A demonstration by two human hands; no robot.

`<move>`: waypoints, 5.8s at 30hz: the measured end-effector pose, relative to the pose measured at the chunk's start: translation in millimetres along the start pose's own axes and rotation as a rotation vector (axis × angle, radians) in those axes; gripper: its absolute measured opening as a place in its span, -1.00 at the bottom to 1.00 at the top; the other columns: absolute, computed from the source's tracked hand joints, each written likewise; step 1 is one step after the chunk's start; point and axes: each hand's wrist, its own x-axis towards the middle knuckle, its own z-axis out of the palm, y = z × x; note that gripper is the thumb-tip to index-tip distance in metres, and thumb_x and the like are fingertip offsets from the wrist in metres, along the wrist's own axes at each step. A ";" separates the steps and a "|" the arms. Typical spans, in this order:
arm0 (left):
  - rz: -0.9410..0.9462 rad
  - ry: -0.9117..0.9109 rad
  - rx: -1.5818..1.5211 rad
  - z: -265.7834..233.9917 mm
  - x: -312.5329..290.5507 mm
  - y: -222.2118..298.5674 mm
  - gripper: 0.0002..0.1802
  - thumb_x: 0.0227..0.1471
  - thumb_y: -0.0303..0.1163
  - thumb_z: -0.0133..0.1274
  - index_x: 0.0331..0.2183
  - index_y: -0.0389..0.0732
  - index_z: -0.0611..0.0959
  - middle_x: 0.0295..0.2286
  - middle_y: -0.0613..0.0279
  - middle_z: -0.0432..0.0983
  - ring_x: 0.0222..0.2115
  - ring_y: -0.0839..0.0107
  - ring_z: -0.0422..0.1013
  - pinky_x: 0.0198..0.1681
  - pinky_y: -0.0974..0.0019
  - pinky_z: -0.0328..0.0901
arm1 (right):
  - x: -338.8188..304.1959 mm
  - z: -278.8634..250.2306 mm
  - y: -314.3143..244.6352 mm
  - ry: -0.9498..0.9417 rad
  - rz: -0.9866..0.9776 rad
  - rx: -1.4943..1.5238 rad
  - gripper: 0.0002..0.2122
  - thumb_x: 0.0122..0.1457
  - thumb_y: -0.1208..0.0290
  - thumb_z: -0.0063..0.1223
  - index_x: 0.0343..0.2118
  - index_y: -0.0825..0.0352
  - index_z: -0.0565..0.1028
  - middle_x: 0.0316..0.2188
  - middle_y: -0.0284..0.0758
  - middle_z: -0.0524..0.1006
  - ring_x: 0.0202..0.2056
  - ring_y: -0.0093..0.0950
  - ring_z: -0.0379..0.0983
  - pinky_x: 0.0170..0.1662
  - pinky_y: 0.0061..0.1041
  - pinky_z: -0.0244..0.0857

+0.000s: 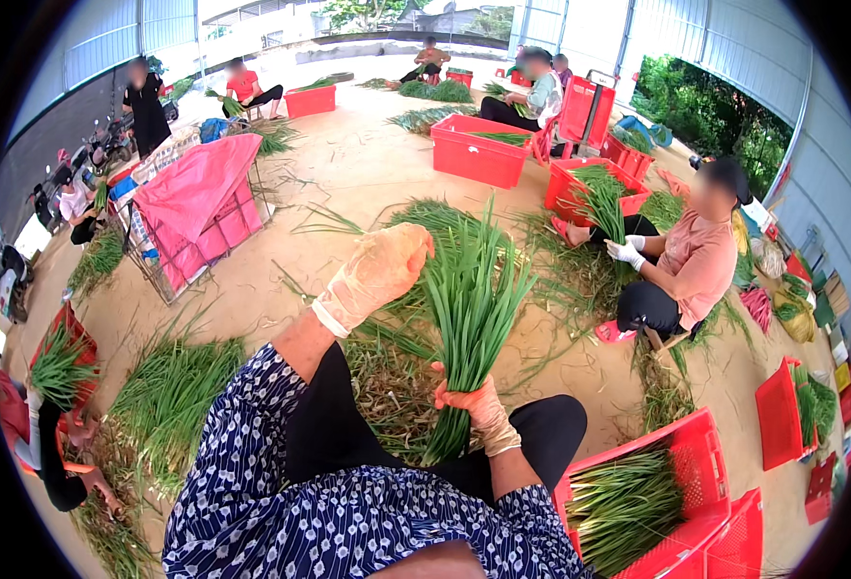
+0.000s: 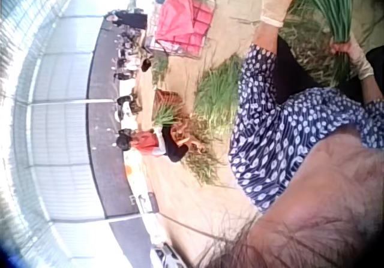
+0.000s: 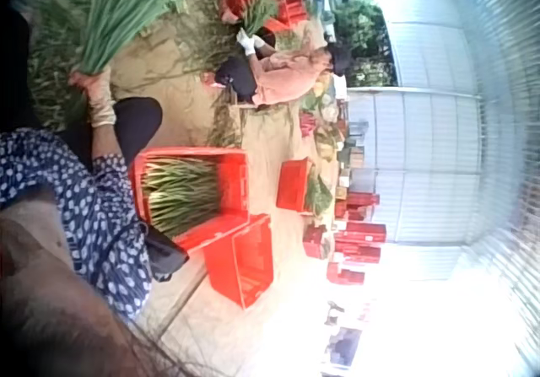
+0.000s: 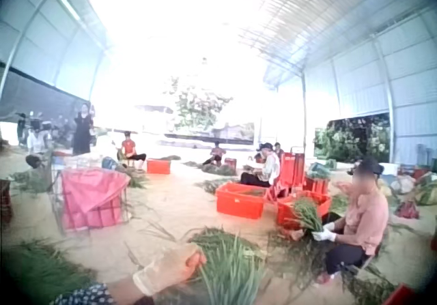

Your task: The person picks up bunches of green onions from the floor, removes dry or yellowed outer leaves by hand, and places the cleaned bundles into a red plastic crate.

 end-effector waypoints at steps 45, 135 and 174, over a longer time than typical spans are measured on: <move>-0.346 -0.090 -0.695 7.1 4.9 -14.2 -0.81 0.05 -0.49 0.09 -0.27 -0.17 0.72 -0.51 0.14 0.51 -0.50 0.44 0.40 -0.38 0.38 0.30 | 1.4 -2.8 2.9 -0.051 0.120 -0.022 -0.48 -0.05 0.86 0.17 0.06 0.45 0.51 -0.14 -0.18 0.62 -0.37 -0.39 0.55 -0.31 -0.37 0.50; -0.375 -0.128 -0.771 26.0 -23.6 -5.7 -0.26 0.13 0.01 0.22 0.21 -0.19 0.43 -0.05 0.13 0.46 0.00 0.35 0.35 0.09 0.19 0.28 | 11.2 -7.3 -10.0 0.442 -0.341 0.194 -0.58 0.02 0.84 0.14 -0.02 0.40 0.52 -0.34 -0.25 0.61 -0.40 -0.43 0.56 -0.29 -0.43 0.51; -0.621 -0.501 -0.668 35.5 -140.5 14.6 -0.75 0.10 -0.22 0.22 -0.36 -0.24 0.73 -0.58 0.27 0.51 -0.58 0.50 0.41 -0.51 0.35 0.32 | -12.4 -92.6 -48.4 0.657 -0.669 0.896 -0.49 0.19 0.56 0.10 0.23 0.18 0.34 -0.21 -0.33 0.55 -0.22 -0.33 0.53 -0.06 -0.12 0.50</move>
